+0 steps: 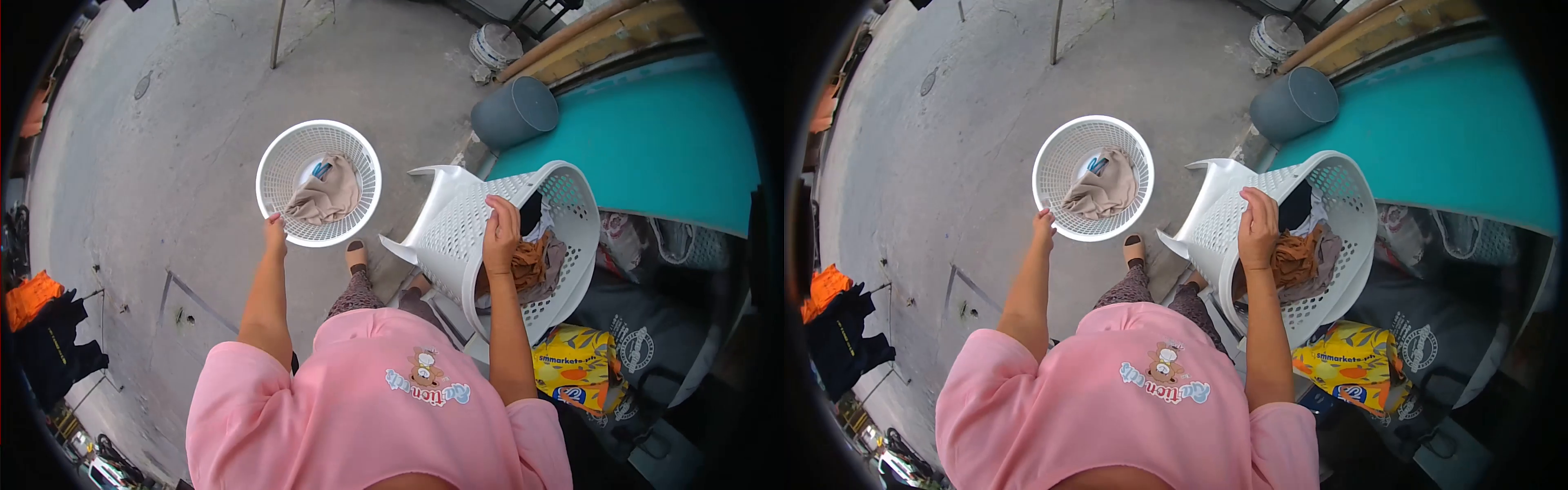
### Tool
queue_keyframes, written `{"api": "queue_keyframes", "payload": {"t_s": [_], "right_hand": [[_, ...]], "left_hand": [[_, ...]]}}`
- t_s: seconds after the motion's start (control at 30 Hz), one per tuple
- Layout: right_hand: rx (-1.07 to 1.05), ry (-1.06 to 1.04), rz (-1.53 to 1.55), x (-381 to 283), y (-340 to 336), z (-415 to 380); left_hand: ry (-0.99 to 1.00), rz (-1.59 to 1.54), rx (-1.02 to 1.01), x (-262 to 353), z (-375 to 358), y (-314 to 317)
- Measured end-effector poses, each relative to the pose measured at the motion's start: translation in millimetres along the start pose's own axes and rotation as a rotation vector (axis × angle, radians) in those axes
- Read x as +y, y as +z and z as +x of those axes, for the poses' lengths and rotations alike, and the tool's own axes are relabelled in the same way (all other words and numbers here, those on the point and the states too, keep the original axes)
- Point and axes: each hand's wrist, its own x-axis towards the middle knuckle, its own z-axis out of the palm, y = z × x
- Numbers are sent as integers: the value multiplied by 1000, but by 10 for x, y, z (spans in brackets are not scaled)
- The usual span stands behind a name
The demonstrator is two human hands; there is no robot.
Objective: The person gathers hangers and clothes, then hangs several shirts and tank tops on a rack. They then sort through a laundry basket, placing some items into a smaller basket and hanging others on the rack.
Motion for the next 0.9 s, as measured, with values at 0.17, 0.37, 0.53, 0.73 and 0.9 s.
{"api": "queue_keyframes", "payload": {"t_s": [0.17, 0.37, 0.53, 0.73, 0.9], "right_hand": [[351, 496, 122, 437, -845, -361], [807, 781, 226, 1181, -2001, -1196], [912, 985, 232, 1414, -2339, -1754], [758, 1015, 344, 1640, -2259, -2120], [354, 555, 167, 1303, -2208, -1777]], "left_hand": [[-108, 108, -161, -353, -535, 309], [319, 133, -270, 289, -1083, 1045], [889, 160, -443, 1231, -2325, 2037], [1208, 716, -723, 1004, -3580, 3067], [1644, 1312, -606, 302, -3582, 3488]]}}
